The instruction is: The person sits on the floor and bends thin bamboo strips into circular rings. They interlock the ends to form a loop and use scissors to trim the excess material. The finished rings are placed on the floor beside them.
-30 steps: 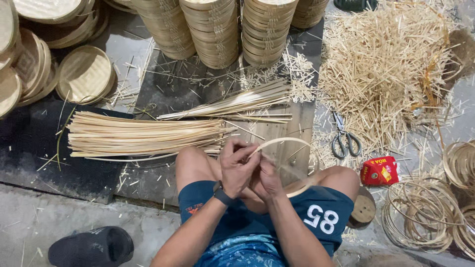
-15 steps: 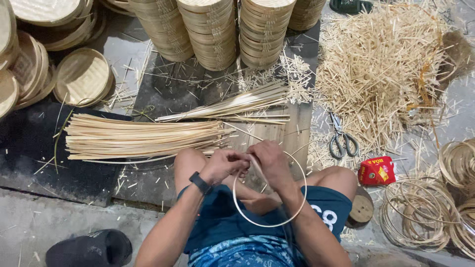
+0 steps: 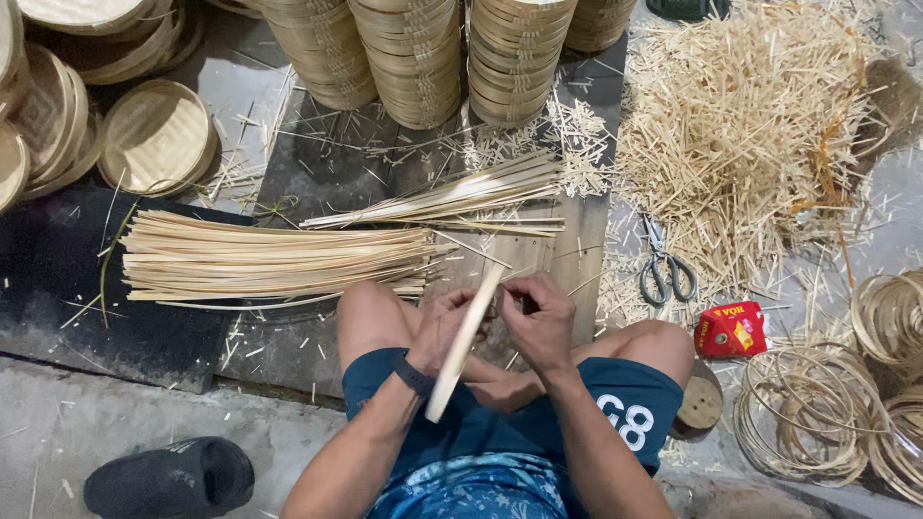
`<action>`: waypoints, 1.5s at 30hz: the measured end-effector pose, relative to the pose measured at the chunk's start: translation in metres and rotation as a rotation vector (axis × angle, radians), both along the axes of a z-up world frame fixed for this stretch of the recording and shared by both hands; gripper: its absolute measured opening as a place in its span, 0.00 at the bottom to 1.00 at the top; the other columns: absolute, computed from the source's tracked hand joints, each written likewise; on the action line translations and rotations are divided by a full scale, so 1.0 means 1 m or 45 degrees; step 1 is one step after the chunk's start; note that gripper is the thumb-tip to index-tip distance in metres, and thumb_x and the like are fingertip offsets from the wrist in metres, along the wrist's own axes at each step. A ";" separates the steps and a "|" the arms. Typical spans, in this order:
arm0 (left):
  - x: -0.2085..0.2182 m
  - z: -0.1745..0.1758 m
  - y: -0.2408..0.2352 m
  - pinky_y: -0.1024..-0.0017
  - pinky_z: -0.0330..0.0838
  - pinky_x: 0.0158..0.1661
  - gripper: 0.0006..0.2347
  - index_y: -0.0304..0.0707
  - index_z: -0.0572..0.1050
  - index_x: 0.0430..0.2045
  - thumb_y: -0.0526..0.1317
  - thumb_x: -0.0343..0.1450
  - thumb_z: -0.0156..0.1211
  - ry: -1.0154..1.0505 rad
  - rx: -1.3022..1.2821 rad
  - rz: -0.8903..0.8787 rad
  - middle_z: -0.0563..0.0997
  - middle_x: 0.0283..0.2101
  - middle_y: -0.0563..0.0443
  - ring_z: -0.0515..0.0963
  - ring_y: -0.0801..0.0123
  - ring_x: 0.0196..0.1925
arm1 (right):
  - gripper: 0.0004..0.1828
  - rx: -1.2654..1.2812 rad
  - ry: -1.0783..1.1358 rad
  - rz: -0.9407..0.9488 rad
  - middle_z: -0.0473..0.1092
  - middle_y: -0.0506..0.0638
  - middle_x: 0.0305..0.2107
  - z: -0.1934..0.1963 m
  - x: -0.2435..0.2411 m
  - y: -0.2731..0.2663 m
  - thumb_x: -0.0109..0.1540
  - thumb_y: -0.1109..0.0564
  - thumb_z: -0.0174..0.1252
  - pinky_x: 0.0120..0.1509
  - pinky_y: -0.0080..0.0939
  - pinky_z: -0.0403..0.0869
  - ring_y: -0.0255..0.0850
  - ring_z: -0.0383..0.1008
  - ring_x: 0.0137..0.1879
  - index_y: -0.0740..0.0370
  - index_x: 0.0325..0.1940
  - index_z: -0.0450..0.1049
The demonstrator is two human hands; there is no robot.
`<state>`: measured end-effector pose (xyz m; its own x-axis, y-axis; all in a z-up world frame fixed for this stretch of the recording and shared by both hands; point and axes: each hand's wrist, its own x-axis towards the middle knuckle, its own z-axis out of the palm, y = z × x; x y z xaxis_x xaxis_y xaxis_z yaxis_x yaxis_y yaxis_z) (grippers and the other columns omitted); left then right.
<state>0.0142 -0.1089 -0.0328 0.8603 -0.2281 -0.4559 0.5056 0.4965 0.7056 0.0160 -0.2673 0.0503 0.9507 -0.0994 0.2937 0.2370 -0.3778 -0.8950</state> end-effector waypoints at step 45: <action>-0.017 0.047 0.066 0.66 0.77 0.36 0.09 0.31 0.81 0.36 0.24 0.65 0.64 -0.944 1.192 -0.001 0.84 0.33 0.44 0.85 0.58 0.35 | 0.22 0.362 0.678 0.834 0.53 0.37 0.16 -0.079 -0.073 0.031 0.68 0.57 0.53 0.26 0.36 0.53 0.27 0.50 0.25 0.59 0.20 0.58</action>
<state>-0.0032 -0.0428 0.0145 0.9840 -0.0726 0.1627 -0.1780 -0.3664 0.9133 -0.0567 -0.2366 -0.0285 0.8457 0.5103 -0.1565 -0.1467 -0.0596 -0.9874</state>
